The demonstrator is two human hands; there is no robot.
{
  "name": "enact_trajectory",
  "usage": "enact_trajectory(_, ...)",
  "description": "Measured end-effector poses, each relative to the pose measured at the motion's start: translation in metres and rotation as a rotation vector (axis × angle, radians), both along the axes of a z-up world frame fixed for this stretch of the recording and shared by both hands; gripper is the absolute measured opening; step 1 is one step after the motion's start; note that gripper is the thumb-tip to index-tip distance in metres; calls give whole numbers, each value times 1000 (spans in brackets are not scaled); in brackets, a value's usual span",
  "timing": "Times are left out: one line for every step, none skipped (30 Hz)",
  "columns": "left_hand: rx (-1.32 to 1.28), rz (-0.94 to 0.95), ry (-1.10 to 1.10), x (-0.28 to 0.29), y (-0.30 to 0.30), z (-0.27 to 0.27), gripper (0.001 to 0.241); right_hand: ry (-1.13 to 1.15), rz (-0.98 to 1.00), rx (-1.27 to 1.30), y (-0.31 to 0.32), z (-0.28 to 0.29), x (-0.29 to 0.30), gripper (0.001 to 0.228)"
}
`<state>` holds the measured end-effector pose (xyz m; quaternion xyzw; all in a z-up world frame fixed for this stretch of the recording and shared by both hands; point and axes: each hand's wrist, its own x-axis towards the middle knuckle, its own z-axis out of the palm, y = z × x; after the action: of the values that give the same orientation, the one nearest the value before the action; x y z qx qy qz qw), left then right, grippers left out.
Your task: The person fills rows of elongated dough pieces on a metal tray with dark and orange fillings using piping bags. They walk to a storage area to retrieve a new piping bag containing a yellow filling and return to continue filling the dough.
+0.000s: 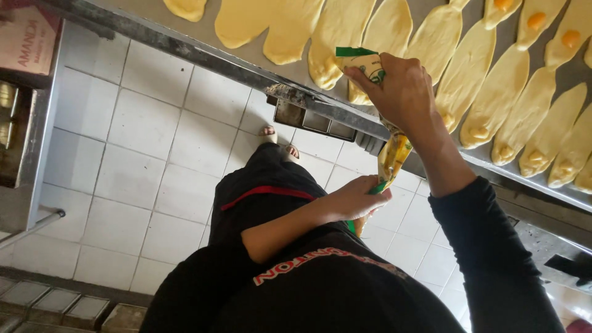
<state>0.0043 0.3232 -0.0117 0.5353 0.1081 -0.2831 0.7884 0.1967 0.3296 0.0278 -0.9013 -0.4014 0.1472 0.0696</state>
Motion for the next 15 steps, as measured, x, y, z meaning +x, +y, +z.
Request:
enact_trajectory(-10, 15, 15, -1, 2, 2, 25, -21, 4, 18, 0, -2, 0, 72)
enact_trajectory(-8, 15, 16, -2, -1, -2, 25, -19, 3, 20, 0, 10, -4, 72)
enact_trajectory(1, -24, -12, -5, -4, -6, 24, 92, -60, -75, 0, 23, -11, 67)
enact_trajectory(9, -63, -40, -9, -5, -9, 23, 203, -123, -170, 0, 35, -17, 63)
enact_trajectory(4, -64, -38, -11, -5, -10, 23, 205, -125, -176, -7, 36, -19, 63)
enact_trajectory(47, -117, -116, -13, -4, -9, 24, 233, -132, -129, -13, 39, -21, 64)
enact_trajectory(103, -164, -203, -11, 1, -8, 28, 252, -132, -72, -14, 43, -20, 67)
enact_trajectory(108, -161, -209, -12, 1, -7, 28, 244, -128, -67, -13, 45, -23, 67)
enact_trajectory(111, -172, -202, -12, 5, -6, 31, 240, -128, 23, -7, 46, -25, 64)
enact_trajectory(114, -184, -195, -12, 11, -6, 34, 236, -127, 112, 0, 47, -26, 62)
enact_trajectory(122, -190, -194, -12, 25, -5, 34, 237, -132, 121, 11, 36, -25, 62)
enact_trajectory(132, -144, -215, -12, 40, -6, 32, 179, -123, 161, 23, 25, -24, 65)
enact_trajectory(135, -104, -235, -14, 54, -6, 30, 123, -121, 195, 33, 13, -24, 69)
enact_trajectory(136, -117, -233, -16, 64, -8, 30, 124, -134, 198, 42, 3, -22, 69)
enact_trajectory(138, -84, -211, -20, 75, -9, 28, 70, -128, 145, 51, -7, -21, 72)
